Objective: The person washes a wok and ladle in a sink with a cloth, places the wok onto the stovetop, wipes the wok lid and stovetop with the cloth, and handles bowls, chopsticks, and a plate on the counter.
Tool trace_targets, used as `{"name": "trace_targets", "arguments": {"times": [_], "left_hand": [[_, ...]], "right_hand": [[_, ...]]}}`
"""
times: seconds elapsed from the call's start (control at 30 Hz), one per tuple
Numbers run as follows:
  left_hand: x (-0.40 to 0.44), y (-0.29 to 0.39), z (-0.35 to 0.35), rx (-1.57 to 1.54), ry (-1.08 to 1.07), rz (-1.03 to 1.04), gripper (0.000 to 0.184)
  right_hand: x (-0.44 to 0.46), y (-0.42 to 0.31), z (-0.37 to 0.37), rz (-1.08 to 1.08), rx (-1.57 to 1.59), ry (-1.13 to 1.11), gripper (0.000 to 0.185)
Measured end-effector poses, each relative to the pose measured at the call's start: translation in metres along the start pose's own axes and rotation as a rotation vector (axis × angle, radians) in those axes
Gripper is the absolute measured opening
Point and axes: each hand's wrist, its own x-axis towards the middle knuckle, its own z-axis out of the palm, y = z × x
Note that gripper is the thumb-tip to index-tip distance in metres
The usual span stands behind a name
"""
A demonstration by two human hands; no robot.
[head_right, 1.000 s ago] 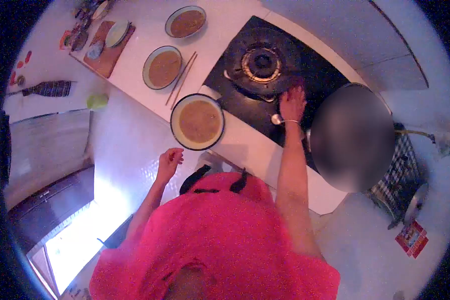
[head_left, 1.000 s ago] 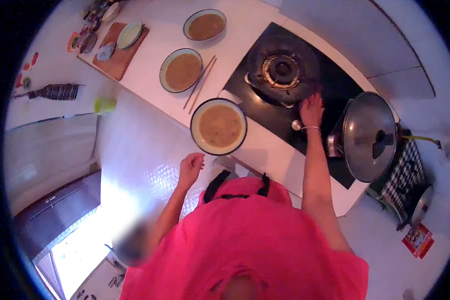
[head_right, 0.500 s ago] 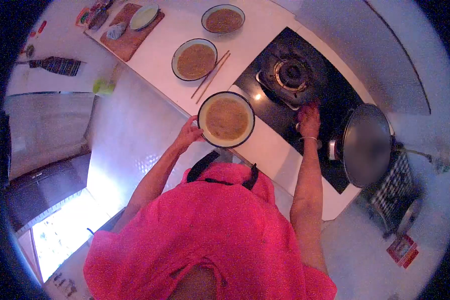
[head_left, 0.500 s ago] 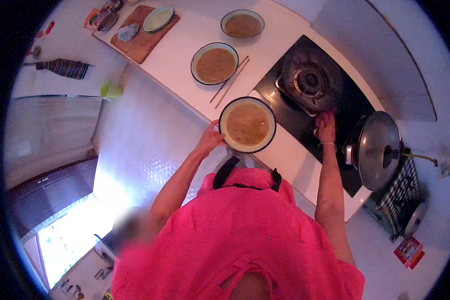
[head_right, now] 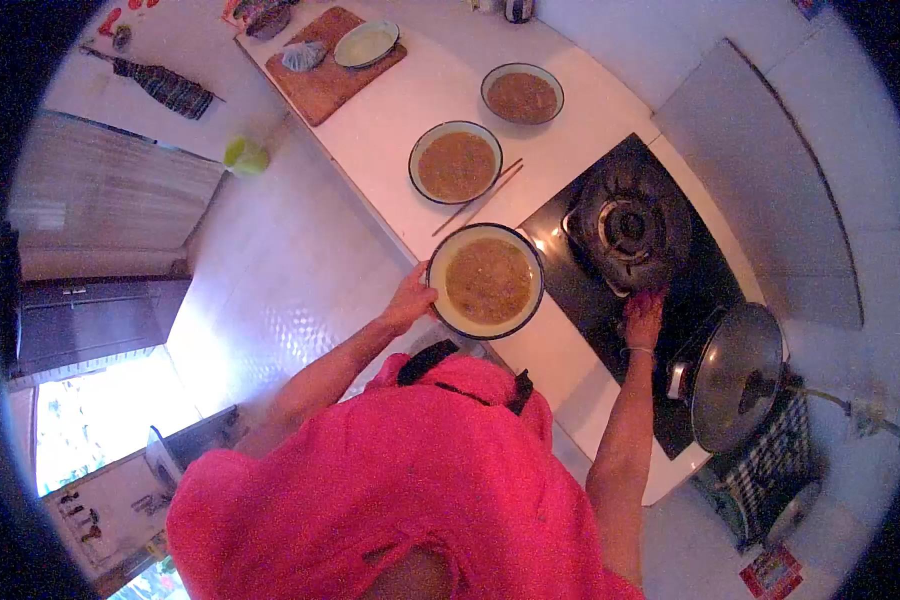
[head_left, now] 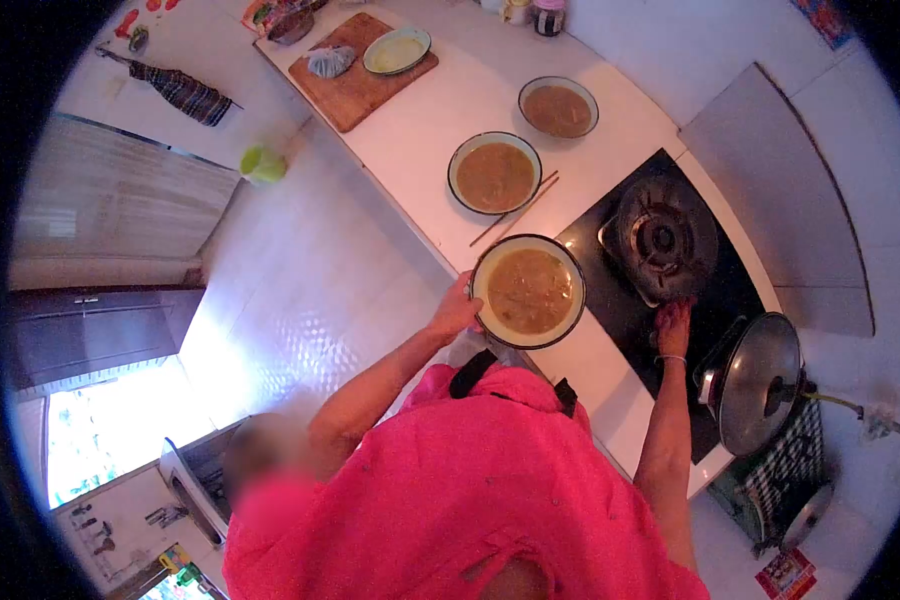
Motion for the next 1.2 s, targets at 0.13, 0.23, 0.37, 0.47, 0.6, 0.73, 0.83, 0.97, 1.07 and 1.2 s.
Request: {"name": "trace_targets", "arguments": {"times": [0.13, 0.23, 0.37, 0.47, 0.6, 0.73, 0.83, 0.97, 1.07, 1.2], "left_hand": [[-0.012, 0.055, -0.02, 0.042, -0.034, 0.037, 0.056], [-0.011, 0.079, -0.05, -0.041, 0.0, 0.063, 0.059], [0.022, 0.118, -0.074, 0.001, 0.002, 0.075, 0.059], [0.05, 0.143, -0.095, 0.035, 0.11, 0.138, 0.06], [0.086, 0.186, -0.127, -0.016, 0.148, 0.181, 0.055], [0.155, 0.208, -0.139, -0.066, 0.155, 0.239, 0.051], [0.193, 0.221, -0.14, -0.087, 0.171, 0.22, 0.052], [0.234, 0.215, -0.148, -0.206, 0.214, 0.213, 0.055], [0.3, 0.221, -0.127, -0.27, 0.17, 0.221, 0.047], [0.376, 0.196, -0.121, -0.358, -0.013, 0.294, 0.04]], "right_hand": [[-0.007, 0.012, 0.003, -0.151, -0.134, 0.045, 0.031], [-0.005, -0.018, -0.013, 0.004, 0.014, -0.037, 0.033], [-0.022, -0.018, -0.028, 0.309, 0.455, -0.07, 0.037], [-0.019, 0.011, -0.017, 0.144, 0.024, -0.147, 0.036], [-0.011, 0.006, -0.011, 0.242, 0.169, -0.082, 0.037], [0.001, 0.012, -0.015, 0.271, 0.016, -0.204, 0.047], [0.017, 0.017, -0.012, 0.25, -0.021, -0.198, 0.046], [0.022, 0.002, -0.005, 0.205, 0.059, -0.118, 0.064], [0.02, 0.062, 0.02, 0.303, 0.307, -0.038, 0.057], [0.062, 0.011, -0.037, 0.378, -0.011, -0.024, 0.059]]}}
